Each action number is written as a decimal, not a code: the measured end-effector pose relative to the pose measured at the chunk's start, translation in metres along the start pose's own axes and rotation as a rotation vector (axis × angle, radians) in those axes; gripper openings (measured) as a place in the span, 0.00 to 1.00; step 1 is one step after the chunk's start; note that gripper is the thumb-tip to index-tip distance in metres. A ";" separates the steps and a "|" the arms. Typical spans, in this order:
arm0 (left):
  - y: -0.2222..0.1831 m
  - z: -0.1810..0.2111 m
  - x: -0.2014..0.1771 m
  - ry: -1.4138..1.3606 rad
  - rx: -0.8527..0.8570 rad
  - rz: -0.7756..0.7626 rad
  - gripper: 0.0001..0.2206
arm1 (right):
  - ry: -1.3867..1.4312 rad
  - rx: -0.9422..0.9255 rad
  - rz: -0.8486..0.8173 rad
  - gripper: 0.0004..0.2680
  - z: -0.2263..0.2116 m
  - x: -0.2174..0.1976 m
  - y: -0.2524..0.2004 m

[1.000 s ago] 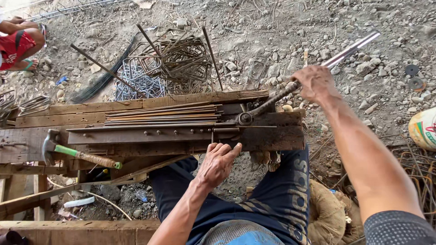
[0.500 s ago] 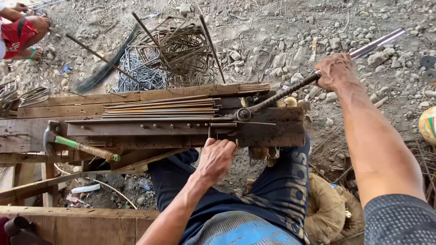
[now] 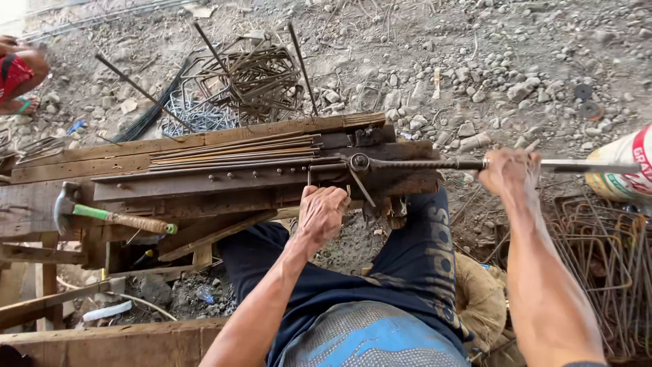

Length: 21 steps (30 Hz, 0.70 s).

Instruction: The person sits on the ground and uses a manual bending machine to bend thin metal rods. They insert a rod into the machine, rotate the crank handle to bend it, and then remove the bent rod to place it on a pile.

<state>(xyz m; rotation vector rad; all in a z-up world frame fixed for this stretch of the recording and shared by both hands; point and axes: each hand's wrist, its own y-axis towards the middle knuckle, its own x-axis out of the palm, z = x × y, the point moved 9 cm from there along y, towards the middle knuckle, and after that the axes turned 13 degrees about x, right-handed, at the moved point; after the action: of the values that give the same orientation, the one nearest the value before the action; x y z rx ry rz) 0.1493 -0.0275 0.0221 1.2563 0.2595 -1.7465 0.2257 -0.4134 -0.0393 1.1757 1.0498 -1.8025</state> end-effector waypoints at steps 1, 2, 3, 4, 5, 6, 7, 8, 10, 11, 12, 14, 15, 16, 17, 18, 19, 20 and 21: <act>-0.001 -0.002 0.001 0.004 0.006 0.014 0.11 | -0.014 0.011 0.035 0.14 0.006 0.005 -0.014; -0.001 -0.003 0.002 0.007 0.012 0.027 0.12 | -0.029 0.022 0.069 0.16 0.012 0.009 -0.027; -0.001 -0.004 0.002 0.007 0.023 0.027 0.12 | -0.025 0.031 0.073 0.16 0.015 0.011 -0.041; -0.002 -0.005 0.003 0.000 0.035 0.036 0.11 | 0.014 0.064 0.013 0.16 0.020 0.018 -0.053; -0.003 -0.006 0.003 -0.008 0.044 0.042 0.10 | 0.053 0.093 -0.048 0.16 0.024 0.026 -0.067; -0.004 -0.006 0.002 -0.008 0.052 0.041 0.10 | 0.057 0.100 -0.047 0.16 0.023 0.024 -0.080; -0.003 -0.006 0.003 -0.004 0.056 0.032 0.10 | 0.067 0.126 -0.084 0.15 0.025 0.024 -0.092; -0.003 -0.007 0.004 -0.001 0.060 0.023 0.11 | 0.077 0.153 -0.121 0.14 0.026 0.024 -0.104; -0.002 -0.007 0.003 -0.020 0.058 0.009 0.12 | 0.089 0.167 -0.122 0.14 0.028 0.024 -0.119; -0.002 -0.008 0.003 -0.037 0.053 -0.006 0.13 | 0.102 0.176 -0.125 0.14 0.028 0.025 -0.126; -0.003 -0.008 0.001 -0.037 0.056 -0.008 0.13 | 0.104 0.179 -0.126 0.14 0.030 0.034 -0.132; -0.003 -0.008 0.001 -0.066 0.038 -0.029 0.13 | 0.146 0.151 -0.070 0.13 0.034 0.046 -0.141; -0.002 -0.008 0.000 -0.068 0.040 -0.027 0.13 | 0.145 0.154 -0.069 0.13 0.033 0.042 -0.144; 0.000 -0.008 0.000 -0.060 0.059 -0.040 0.13 | 0.127 0.170 -0.079 0.13 0.033 0.040 -0.146; -0.001 -0.008 0.000 -0.049 0.073 -0.055 0.13 | 0.110 0.180 -0.094 0.13 0.030 0.039 -0.148; -0.001 -0.008 0.000 -0.049 0.069 -0.057 0.13 | 0.109 0.177 -0.097 0.13 0.032 0.044 -0.142; -0.001 -0.009 0.002 -0.060 0.047 -0.078 0.13 | 0.125 0.159 -0.055 0.14 0.033 0.046 -0.136; -0.002 -0.009 0.005 -0.071 0.026 -0.099 0.13 | 0.141 0.141 -0.013 0.15 0.035 0.047 -0.129; -0.002 -0.009 0.006 -0.075 0.021 -0.106 0.13 | 0.139 0.140 -0.022 0.15 0.031 0.038 -0.129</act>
<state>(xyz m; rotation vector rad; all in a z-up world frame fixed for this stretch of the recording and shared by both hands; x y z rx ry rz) 0.1535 -0.0243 0.0123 1.2082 0.2697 -1.8872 0.0890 -0.3951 -0.0367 1.3955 1.0318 -1.8579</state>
